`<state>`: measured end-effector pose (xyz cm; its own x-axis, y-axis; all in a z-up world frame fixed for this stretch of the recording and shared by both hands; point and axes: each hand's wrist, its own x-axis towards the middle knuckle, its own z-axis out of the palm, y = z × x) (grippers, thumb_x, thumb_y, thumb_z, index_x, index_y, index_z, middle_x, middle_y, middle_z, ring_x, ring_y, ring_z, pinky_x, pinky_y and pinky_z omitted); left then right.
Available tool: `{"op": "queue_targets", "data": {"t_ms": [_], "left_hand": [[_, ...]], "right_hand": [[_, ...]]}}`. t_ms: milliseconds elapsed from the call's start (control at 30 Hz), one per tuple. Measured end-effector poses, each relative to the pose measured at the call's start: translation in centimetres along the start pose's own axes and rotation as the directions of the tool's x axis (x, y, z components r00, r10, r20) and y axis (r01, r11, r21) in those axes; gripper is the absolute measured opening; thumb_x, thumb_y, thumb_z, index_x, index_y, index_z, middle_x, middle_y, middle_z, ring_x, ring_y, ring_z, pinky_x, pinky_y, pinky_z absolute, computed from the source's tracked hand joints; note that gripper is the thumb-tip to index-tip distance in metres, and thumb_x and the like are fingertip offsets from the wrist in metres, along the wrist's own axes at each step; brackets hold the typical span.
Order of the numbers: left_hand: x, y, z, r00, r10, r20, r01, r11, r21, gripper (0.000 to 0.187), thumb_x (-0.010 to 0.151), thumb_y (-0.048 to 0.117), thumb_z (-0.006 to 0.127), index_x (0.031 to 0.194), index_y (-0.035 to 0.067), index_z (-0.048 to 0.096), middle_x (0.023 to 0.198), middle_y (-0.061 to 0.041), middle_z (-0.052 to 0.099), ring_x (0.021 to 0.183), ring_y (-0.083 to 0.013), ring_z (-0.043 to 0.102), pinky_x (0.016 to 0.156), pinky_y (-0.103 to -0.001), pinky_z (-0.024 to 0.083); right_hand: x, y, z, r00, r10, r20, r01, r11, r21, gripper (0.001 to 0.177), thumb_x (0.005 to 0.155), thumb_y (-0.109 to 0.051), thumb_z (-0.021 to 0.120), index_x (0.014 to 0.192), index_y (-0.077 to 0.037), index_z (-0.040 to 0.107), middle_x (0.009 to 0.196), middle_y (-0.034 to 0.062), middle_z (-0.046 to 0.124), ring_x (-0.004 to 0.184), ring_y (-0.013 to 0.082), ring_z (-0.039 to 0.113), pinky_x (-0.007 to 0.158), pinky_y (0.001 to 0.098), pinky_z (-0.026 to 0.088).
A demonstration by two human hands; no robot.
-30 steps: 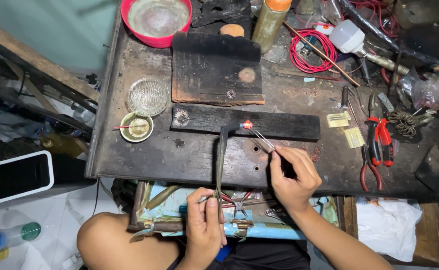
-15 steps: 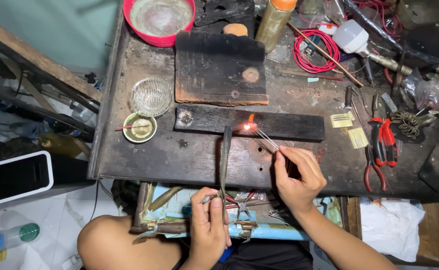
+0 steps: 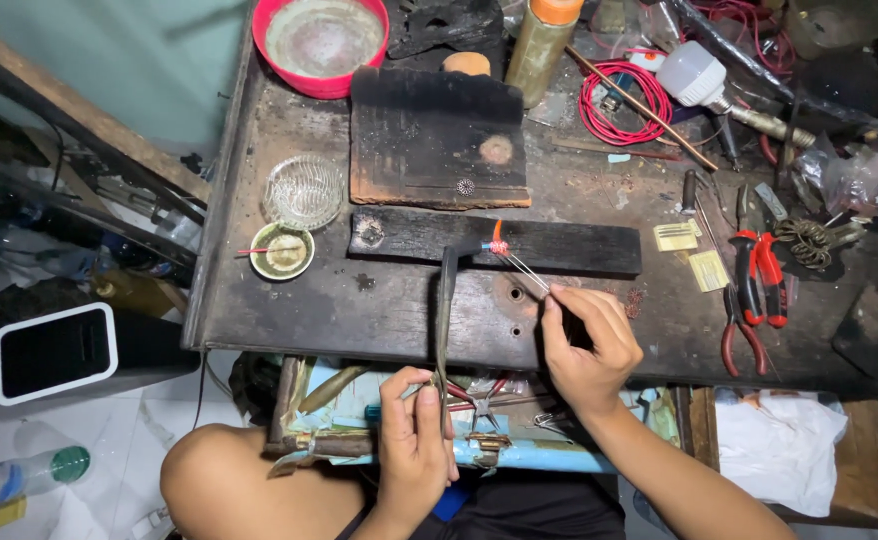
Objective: Soldering small jewelry components using a gas torch and tweezers on a workbench.
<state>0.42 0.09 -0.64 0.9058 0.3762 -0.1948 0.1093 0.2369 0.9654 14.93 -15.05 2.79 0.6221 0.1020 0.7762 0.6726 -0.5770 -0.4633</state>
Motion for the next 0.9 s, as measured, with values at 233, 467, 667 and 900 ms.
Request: {"op": "queue_targets", "data": {"t_ms": [233,467,667,900], "left_hand": [[-0.3,-0.7,-2.6,0.989,0.025,-0.146,-0.02,0.999,0.038,0.025,0.104,0.025,0.047,0.122,0.009,0.051,0.068,-0.015,0.059,0.026,-0.0173,0.048,0.023,-0.025,0.038],[4.1,11.8,-10.8,0.31,0.722,-0.619,-0.308,0.692,0.653,0.03,0.128,0.017,0.028,0.156,0.006,0.026,0.12,-0.038,0.054,0.05,-0.0236,0.04,0.035,-0.027,0.034],[18.8,13.1,-25.0,0.779,0.47,-0.416,-0.291,0.858,0.424,0.035,0.117,0.004,0.036,0.144,0.024,0.046,0.105,-0.006,0.054,0.07,-0.012,0.054,0.039,-0.023,0.032],[28.8,10.4,-24.3,0.954,0.252,-0.163,-0.089,0.755,0.649,0.017,0.112,0.01,0.056,0.105,0.004,0.07,0.082,-0.013,0.064,0.051,-0.027,0.064,0.037,-0.039,0.048]], "right_hand": [[0.0,-0.1,-0.1,1.0,0.001,-0.018,-0.001,1.0,0.014,0.008,0.089,0.01,0.073,0.096,0.005,0.075,0.093,0.0147,0.076,0.084,0.0262,0.073,0.082,0.0362,0.058],[-0.1,0.1,-0.2,0.998,0.009,-0.063,-0.009,1.0,0.001,0.005,0.092,0.007,0.071,0.097,0.005,0.072,0.092,0.0154,0.074,0.084,0.0282,0.07,0.082,0.0366,0.057],[-0.2,0.1,-0.1,0.997,-0.027,-0.078,0.027,1.0,0.0,0.005,0.092,0.007,0.073,0.095,0.006,0.07,0.091,0.0153,0.073,0.084,0.0287,0.069,0.082,0.0373,0.058],[-0.5,0.5,0.0,0.993,-0.07,-0.099,0.074,0.996,0.04,0.01,0.087,0.01,0.077,0.095,0.006,0.072,0.091,0.0159,0.074,0.085,0.0288,0.069,0.081,0.037,0.057]]}}
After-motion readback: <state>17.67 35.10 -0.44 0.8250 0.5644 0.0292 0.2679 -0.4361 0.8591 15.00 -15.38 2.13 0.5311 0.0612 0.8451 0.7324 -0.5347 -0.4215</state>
